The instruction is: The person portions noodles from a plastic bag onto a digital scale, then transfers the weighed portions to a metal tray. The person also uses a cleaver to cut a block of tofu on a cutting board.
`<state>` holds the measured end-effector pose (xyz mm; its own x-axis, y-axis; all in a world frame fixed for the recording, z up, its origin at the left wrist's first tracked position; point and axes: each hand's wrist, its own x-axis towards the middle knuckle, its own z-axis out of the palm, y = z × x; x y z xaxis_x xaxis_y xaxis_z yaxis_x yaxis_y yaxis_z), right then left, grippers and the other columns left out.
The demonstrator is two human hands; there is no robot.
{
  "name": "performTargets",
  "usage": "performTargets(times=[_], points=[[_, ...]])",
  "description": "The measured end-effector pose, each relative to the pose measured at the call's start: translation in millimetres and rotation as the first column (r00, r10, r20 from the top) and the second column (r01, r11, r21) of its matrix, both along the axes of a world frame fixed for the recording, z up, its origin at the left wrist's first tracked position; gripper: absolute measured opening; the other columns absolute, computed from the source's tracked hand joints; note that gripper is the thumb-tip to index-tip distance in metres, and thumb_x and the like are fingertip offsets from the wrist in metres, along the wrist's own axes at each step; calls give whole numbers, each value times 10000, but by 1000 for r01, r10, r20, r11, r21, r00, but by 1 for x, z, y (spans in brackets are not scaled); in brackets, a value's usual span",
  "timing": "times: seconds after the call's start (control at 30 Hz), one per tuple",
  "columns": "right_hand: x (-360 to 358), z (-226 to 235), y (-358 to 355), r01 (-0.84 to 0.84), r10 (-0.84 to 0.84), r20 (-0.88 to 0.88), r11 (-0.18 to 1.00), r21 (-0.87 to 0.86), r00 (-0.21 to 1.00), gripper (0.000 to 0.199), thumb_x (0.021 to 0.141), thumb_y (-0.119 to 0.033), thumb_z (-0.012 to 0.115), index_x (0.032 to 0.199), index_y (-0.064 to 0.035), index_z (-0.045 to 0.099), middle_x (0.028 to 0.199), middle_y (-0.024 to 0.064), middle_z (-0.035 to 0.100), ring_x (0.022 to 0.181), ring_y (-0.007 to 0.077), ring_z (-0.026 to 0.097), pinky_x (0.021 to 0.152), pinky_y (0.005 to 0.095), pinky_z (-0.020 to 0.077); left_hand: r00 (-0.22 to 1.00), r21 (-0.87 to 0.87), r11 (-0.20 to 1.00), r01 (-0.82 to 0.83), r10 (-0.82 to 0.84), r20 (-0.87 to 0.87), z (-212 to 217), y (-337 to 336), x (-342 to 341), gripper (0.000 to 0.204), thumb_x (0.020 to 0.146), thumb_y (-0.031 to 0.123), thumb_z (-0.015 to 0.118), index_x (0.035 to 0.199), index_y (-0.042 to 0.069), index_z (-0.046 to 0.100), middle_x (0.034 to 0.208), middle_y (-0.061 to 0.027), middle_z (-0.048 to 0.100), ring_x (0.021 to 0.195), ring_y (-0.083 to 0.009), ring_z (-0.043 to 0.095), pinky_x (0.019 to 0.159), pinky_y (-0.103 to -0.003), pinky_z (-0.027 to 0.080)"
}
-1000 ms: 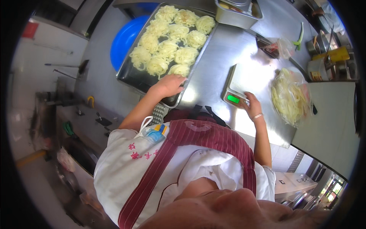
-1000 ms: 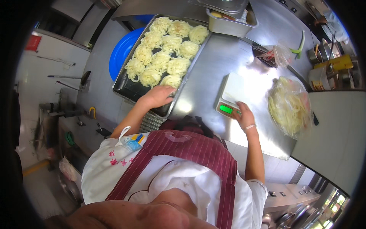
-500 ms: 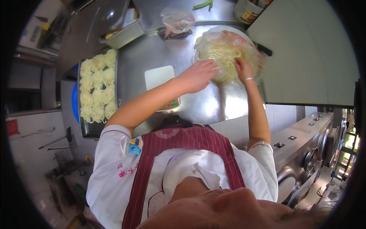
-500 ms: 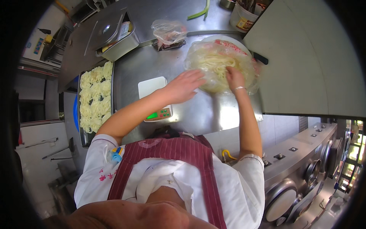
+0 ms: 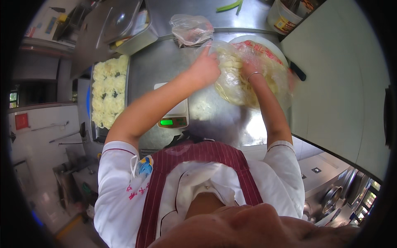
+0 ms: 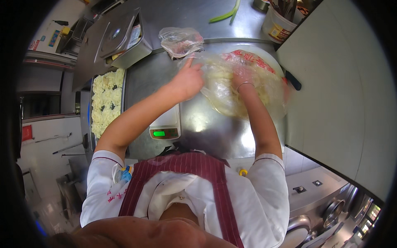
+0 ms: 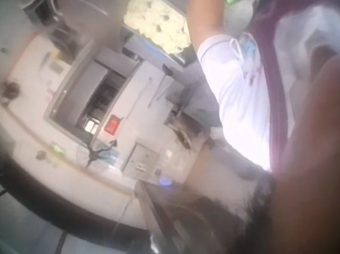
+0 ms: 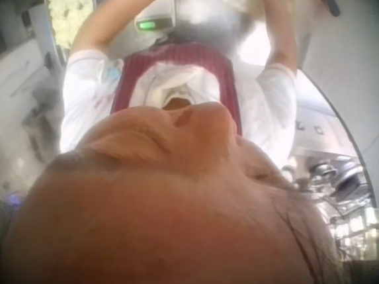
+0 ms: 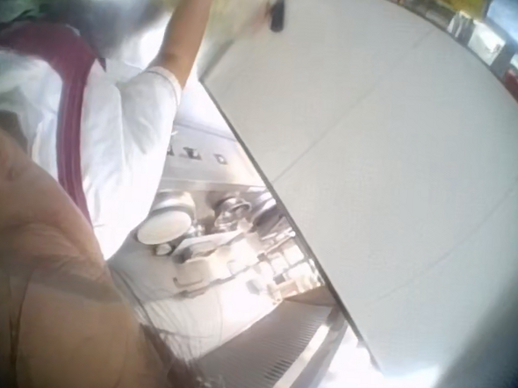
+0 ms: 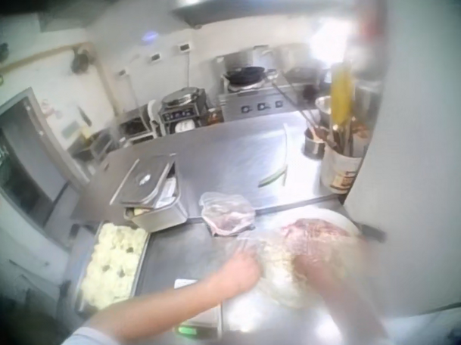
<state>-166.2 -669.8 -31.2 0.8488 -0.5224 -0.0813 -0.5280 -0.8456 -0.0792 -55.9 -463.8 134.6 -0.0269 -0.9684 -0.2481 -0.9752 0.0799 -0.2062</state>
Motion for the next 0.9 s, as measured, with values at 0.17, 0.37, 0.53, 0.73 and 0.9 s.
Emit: performTargets(times=[0.17,0.37,0.53,0.73,0.9], points=[[-9,21,4,-121,116,-121,992,-42,986,389,771,-168,638,1148,-79,609,1174,177,603,1117,337,561,942,462,444,994,-198,980,-27,5,-111,5,2,-3,135,732,146,567,728,129,701,1011,-75,603,1258,-269,419,1108,-618,124],[-42,31,-11,-279,278,-232,960,30,932,408,737,-136,628,1141,-82,609,1177,188,588,1096,344,556,937,430,442,990,-197,979,-42,14,-141,11,2,-6,138,734,137,561,739,131,699,1017,-78,596,1274,-275,403,1111,-620,121],[-66,89,-5,-377,226,580,914,152,782,372,716,-99,624,1083,-46,602,1077,194,603,1007,385,555,896,404,451,992,-192,980,-47,23,-127,6,6,-5,129,721,124,576,748,132,701,1007,-77,594,1272,-281,403,1107,-629,126],[-91,213,9,-287,23,446,794,535,895,280,728,-62,591,1006,-36,562,935,81,599,871,211,570,802,309,452,996,-137,989,-47,37,-80,2,9,-4,124,723,113,586,767,130,701,1022,-74,590,1267,-284,406,1091,-638,147],[-99,294,29,-328,-113,611,760,562,784,219,745,-53,554,962,-46,527,839,4,520,809,75,491,727,230,426,984,-86,996,-31,15,-180,-7,25,3,276,748,131,605,1013,105,675,1091,-103,599,1251,-297,424,1109,-546,216]])
